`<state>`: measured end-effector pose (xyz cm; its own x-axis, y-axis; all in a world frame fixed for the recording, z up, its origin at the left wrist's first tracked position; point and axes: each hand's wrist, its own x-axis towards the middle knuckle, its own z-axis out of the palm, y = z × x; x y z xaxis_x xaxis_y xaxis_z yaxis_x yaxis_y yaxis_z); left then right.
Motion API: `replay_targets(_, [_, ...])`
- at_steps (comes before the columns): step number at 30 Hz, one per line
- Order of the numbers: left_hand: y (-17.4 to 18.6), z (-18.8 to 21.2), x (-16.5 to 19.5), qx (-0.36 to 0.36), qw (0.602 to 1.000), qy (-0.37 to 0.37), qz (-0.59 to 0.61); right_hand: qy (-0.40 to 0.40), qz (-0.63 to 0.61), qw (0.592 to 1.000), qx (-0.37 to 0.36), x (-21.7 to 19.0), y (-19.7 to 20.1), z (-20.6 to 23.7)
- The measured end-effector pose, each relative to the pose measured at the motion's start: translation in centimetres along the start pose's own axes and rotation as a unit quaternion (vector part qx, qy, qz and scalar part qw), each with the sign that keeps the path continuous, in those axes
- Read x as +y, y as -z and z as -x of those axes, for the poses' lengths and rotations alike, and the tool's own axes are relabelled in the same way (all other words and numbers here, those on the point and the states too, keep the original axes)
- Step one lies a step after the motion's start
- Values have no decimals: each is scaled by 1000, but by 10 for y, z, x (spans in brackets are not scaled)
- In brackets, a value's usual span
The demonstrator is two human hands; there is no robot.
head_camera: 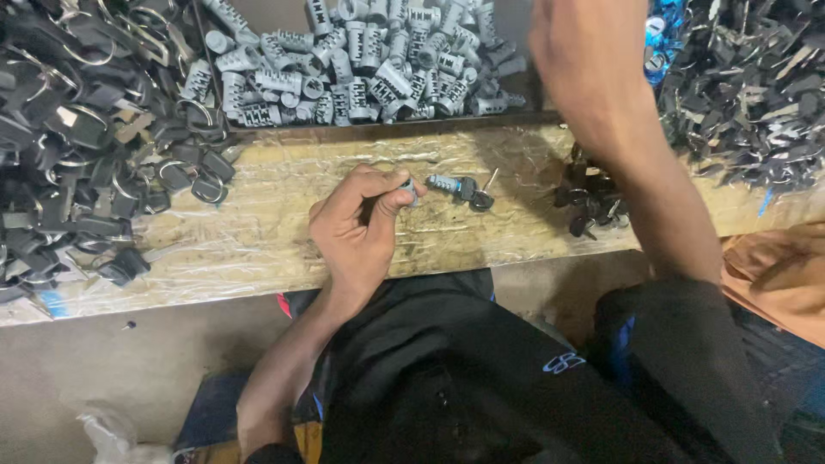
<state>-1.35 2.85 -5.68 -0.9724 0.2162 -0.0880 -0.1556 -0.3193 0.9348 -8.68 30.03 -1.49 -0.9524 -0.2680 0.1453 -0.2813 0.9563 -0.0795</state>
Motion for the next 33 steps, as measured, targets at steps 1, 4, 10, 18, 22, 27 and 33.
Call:
replay_targets(1, [0,3,1,-7,1000,-5,-3,9,-49,999,21,-16,16,6])
replay_targets(4, [-7,16,8,-41,997,-39,-59,0,-183,982,52,-89,51,57])
replay_targets(10, [-23,17,21,-130,985,96,-64,-71,-363,924,99,-122,28,120])
replay_targets(18, [3,26,2,-220,917,313,116,-20,-405,910,87,-138,6,165])
replay_targets(22, [-11,36,10,-283,918,277,-1,67,-306,943,113,-135,-17,192])
replay_targets(27, [-44,56,28,-90,973,197,78,167,-299,915,214,-119,-21,177])
replay_targets(33, [-5,46,2,-39,988,20,-148,0,-273,956,103,-101,16,134])
